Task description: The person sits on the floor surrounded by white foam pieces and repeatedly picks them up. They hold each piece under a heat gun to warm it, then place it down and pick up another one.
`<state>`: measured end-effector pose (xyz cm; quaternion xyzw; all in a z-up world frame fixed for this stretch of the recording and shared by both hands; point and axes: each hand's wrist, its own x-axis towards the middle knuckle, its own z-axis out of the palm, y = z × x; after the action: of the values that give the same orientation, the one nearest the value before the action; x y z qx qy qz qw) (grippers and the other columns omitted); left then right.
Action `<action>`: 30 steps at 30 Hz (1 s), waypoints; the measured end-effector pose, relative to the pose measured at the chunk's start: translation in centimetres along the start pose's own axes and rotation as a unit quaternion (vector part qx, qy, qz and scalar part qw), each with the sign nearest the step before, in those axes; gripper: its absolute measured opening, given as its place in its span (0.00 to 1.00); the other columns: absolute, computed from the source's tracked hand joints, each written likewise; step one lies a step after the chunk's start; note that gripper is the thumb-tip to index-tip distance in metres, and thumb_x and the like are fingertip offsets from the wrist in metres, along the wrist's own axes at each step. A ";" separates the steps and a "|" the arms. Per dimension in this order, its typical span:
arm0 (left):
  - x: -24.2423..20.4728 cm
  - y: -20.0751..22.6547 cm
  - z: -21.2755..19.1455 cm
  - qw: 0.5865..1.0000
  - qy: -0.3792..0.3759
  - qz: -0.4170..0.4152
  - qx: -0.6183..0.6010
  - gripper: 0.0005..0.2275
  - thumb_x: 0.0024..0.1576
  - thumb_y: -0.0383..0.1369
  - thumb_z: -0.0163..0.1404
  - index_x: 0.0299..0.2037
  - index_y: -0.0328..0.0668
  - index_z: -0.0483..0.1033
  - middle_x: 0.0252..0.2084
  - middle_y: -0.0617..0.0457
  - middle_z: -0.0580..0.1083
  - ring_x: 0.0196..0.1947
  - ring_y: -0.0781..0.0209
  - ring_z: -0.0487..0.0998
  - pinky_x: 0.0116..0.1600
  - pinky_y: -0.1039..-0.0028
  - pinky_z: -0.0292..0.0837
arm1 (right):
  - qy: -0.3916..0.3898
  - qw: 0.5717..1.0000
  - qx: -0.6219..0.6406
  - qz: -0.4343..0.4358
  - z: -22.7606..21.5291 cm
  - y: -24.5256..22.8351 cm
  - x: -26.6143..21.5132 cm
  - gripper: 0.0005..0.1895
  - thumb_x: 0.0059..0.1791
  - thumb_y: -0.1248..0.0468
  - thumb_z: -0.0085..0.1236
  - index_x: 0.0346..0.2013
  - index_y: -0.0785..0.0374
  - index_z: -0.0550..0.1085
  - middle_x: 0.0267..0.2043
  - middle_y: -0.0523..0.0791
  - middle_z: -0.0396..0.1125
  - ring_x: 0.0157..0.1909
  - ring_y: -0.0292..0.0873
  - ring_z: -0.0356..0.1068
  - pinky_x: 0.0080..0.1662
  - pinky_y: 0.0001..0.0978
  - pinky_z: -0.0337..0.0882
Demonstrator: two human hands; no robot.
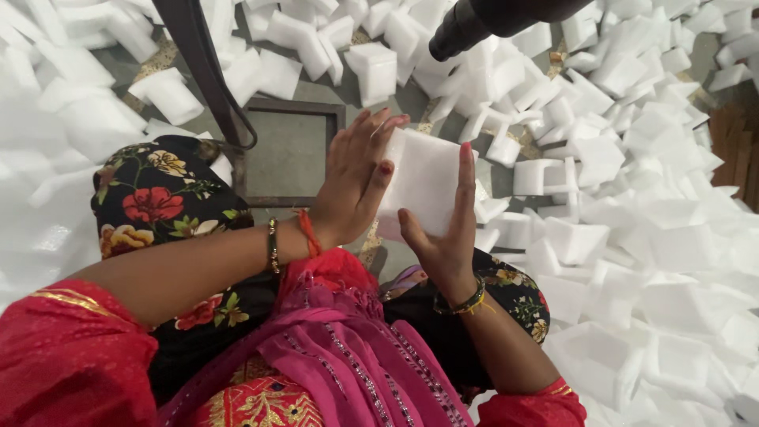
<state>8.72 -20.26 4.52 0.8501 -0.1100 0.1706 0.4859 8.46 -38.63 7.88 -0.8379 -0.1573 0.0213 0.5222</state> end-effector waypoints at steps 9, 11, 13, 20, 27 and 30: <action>-0.2 -0.4 -2.2 0.990 -0.096 0.094 -0.032 0.48 0.51 0.63 0.57 0.75 0.43 0.50 0.71 0.33 0.51 0.73 0.33 0.50 0.74 0.51 0.46 | -0.063 0.980 0.184 -0.038 -3.1 0.3 0.3 0.59 0.51 0.51 0.67 0.81 0.63 0.36 0.83 0.51 0.38 0.83 0.47 0.46 0.80 0.44 0.53; 0.0 -0.6 -2.1 0.993 -0.046 0.074 -0.078 0.44 0.56 0.58 0.58 0.76 0.45 0.50 0.75 0.42 0.55 0.75 0.40 0.53 0.80 0.53 0.48 | -0.111 0.970 0.216 -0.008 -3.1 0.2 0.2 0.67 0.46 0.56 0.71 0.78 0.58 0.27 0.79 0.53 0.41 0.78 0.52 0.51 0.73 0.49 0.61; 0.2 -0.9 -2.2 0.991 -0.034 0.059 -0.111 0.41 0.59 0.54 0.58 0.77 0.45 0.52 0.77 0.47 0.57 0.76 0.45 0.54 0.83 0.55 0.49 | -0.115 0.977 0.179 -0.017 -2.8 0.1 -0.1 0.69 0.44 0.61 0.73 0.78 0.56 0.25 0.79 0.53 0.40 0.77 0.53 0.50 0.72 0.50 0.63; -0.2 -1.3 -1.0 0.977 -0.058 0.034 -0.202 0.35 0.65 0.47 0.54 0.78 0.41 0.51 0.79 0.48 0.57 0.78 0.48 0.53 0.83 0.58 0.46 | -0.021 0.997 0.051 -0.046 -2.3 0.7 -1.2 0.62 0.47 0.68 0.70 0.80 0.56 0.33 0.79 0.52 0.39 0.77 0.51 0.51 0.74 0.48 0.64; -0.5 0.1 -0.2 0.975 -0.057 -0.035 -0.212 0.33 0.69 0.51 0.44 0.77 0.38 0.49 0.78 0.45 0.55 0.78 0.46 0.51 0.82 0.59 0.43 | -0.003 0.998 0.019 -0.061 -1.2 0.3 -1.7 0.57 0.50 0.71 0.67 0.80 0.57 0.35 0.81 0.52 0.37 0.75 0.50 0.57 0.58 0.40 0.81; -0.4 0.8 -0.3 0.973 -0.033 -0.030 -0.226 0.32 0.72 0.55 0.34 0.77 0.39 0.47 0.79 0.45 0.54 0.80 0.50 0.50 0.83 0.60 0.42 | -0.005 0.987 0.139 0.083 -0.6 0.2 -2.3 0.58 0.47 0.68 0.65 0.77 0.56 0.32 0.77 0.55 0.41 0.54 0.53 0.69 0.36 0.33 0.78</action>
<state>7.98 -20.43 5.12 0.7260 -0.1361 0.0988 0.6668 6.47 -39.91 7.73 -0.7672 -0.0853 0.0909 0.6292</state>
